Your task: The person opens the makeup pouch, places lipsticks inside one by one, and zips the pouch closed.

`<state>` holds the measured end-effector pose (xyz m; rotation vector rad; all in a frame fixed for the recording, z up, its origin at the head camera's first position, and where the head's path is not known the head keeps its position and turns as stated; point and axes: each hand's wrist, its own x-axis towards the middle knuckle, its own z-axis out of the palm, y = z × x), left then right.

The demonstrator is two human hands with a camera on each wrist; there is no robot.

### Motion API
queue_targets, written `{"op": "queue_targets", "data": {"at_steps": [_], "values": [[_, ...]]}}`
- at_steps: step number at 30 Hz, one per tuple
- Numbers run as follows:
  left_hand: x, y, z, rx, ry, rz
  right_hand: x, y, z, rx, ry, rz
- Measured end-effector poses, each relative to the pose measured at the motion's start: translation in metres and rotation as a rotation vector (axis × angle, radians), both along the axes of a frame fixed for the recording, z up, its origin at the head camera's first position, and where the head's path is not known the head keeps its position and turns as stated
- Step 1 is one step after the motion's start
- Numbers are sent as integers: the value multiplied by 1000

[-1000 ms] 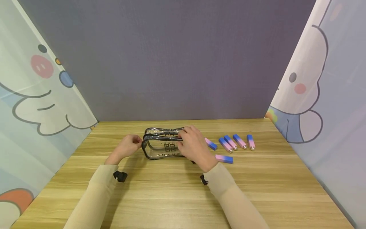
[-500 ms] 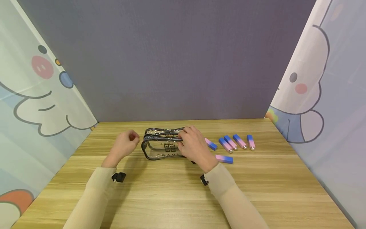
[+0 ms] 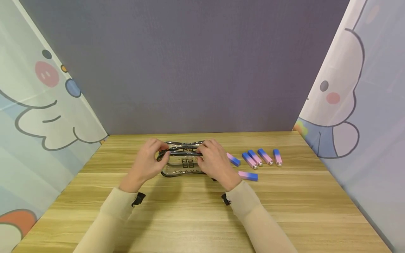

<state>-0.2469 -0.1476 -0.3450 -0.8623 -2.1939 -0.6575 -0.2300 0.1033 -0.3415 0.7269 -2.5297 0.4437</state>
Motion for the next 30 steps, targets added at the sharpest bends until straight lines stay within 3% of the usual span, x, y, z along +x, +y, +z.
{"op": "queue_targets", "data": {"at_steps": [5, 13, 30], "values": [[5, 16, -2, -140, 97, -54, -1, 0, 0, 1, 8, 7], [2, 28, -12, -289, 148, -10, -1, 2, -2, 5, 4, 21], [-5, 37, -21, -250, 139, 41, 0, 2, -2, -10, -19, 16]]}}
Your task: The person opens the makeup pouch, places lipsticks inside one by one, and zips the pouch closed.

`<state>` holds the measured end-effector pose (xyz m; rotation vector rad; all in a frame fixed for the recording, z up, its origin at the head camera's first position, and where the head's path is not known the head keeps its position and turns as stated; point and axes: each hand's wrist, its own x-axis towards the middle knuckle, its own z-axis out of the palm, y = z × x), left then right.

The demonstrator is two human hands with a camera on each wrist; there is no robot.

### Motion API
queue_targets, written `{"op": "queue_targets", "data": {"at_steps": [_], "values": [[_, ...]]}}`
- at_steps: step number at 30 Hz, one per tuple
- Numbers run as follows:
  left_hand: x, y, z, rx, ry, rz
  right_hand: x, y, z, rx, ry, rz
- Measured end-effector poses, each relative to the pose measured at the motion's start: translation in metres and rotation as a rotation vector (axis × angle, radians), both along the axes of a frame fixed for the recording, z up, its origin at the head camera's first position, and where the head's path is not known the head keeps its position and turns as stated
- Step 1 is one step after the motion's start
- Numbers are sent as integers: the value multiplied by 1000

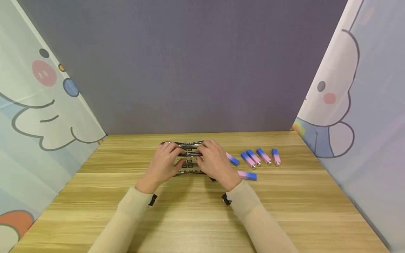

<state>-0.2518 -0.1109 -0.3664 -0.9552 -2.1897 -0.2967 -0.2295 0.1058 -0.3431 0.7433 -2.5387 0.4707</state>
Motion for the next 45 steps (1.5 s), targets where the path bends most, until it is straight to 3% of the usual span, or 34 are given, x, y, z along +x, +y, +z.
{"op": "queue_targets", "data": {"at_steps": [6, 18, 36, 45], "values": [[0, 1, 0, -3, -35, -1, 2, 2, -1, -16, -2, 1], [-1, 1, 0, -7, 4, -21, 4, 12, 0, -8, 24, -23], [1, 2, 1, -32, -32, -6, 6, 39, 1, 37, 6, -52], [1, 1, 1, -31, -47, 11, 5, 57, -3, 81, -60, -72]]}}
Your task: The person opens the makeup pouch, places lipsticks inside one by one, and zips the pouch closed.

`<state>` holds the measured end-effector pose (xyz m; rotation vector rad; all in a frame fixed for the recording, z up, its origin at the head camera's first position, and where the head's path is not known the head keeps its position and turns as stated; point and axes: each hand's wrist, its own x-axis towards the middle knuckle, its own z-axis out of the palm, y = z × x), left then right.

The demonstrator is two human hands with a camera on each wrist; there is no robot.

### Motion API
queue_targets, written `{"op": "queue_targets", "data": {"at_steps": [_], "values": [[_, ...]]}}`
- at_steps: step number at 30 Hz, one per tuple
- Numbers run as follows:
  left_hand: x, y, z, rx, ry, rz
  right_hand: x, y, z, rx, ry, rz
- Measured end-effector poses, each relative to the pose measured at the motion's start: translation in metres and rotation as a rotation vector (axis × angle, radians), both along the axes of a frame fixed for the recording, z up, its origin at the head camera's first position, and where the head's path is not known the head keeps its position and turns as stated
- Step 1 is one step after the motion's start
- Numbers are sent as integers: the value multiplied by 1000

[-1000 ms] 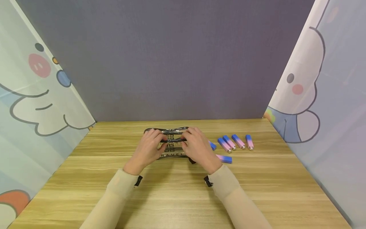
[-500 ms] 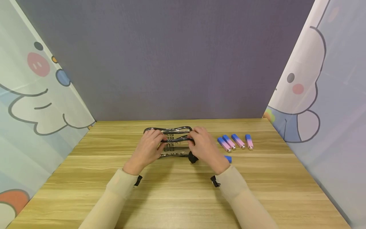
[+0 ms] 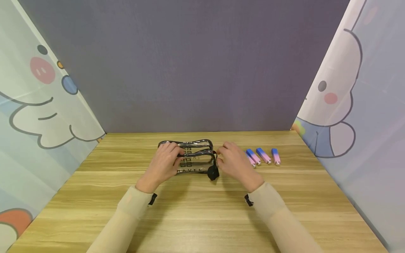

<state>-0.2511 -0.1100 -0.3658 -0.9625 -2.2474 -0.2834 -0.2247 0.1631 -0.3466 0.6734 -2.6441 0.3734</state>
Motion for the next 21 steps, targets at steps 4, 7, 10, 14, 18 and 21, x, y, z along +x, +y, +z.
{"op": "queue_targets", "data": {"at_steps": [4, 7, 10, 14, 18, 21], "values": [[1, 0, 1, 0, -7, 4, -1, 8, -3, 13, -19, 0], [1, 0, 1, -4, -9, 13, -1, 13, -6, 26, -27, 5], [3, 1, 1, -11, -16, 23, -1, 19, -10, 35, -37, 9], [3, 1, 1, -15, -26, 29, -2, 27, -17, 52, -63, 0], [3, 2, 1, -20, -28, 36, -3, 35, -20, 66, -113, -6], [3, 1, 2, -24, -32, 40, -2, 41, -21, 74, -134, -6]]}}
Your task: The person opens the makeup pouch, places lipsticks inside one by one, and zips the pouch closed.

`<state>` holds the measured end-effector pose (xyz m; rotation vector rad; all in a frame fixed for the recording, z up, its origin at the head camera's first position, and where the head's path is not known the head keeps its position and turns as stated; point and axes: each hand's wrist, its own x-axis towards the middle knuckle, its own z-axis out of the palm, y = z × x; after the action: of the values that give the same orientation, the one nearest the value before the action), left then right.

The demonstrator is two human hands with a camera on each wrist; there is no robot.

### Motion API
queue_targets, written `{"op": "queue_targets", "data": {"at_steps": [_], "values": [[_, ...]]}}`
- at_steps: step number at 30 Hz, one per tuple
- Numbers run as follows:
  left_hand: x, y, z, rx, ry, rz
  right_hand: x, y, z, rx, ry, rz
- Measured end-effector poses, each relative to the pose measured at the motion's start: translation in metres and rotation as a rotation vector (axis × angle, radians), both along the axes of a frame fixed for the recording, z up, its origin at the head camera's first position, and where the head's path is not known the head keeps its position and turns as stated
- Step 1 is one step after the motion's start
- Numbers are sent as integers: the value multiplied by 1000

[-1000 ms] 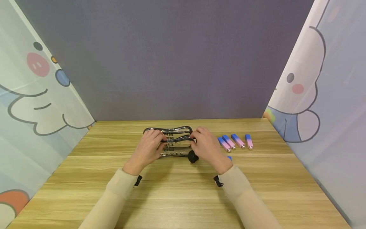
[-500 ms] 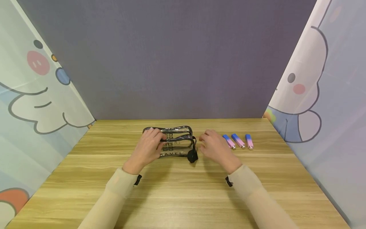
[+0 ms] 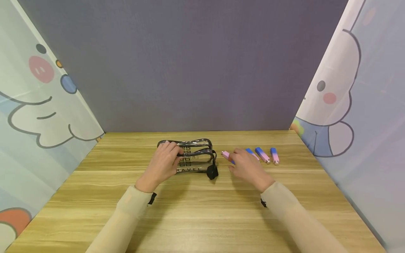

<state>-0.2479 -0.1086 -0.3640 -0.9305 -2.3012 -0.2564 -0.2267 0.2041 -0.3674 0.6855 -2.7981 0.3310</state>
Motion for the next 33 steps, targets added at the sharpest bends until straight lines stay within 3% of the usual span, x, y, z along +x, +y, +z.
{"op": "queue_targets", "data": {"at_steps": [9, 19, 33], "values": [[0, 0, 0, -11, -3, 6, 2, 11, -5, -5, -79, -45], [1, 0, 1, -11, -9, 4, 5, 22, -12, -4, -75, -12], [2, 0, 2, -22, -19, 13, 4, 26, -25, 52, -107, -43]]}}
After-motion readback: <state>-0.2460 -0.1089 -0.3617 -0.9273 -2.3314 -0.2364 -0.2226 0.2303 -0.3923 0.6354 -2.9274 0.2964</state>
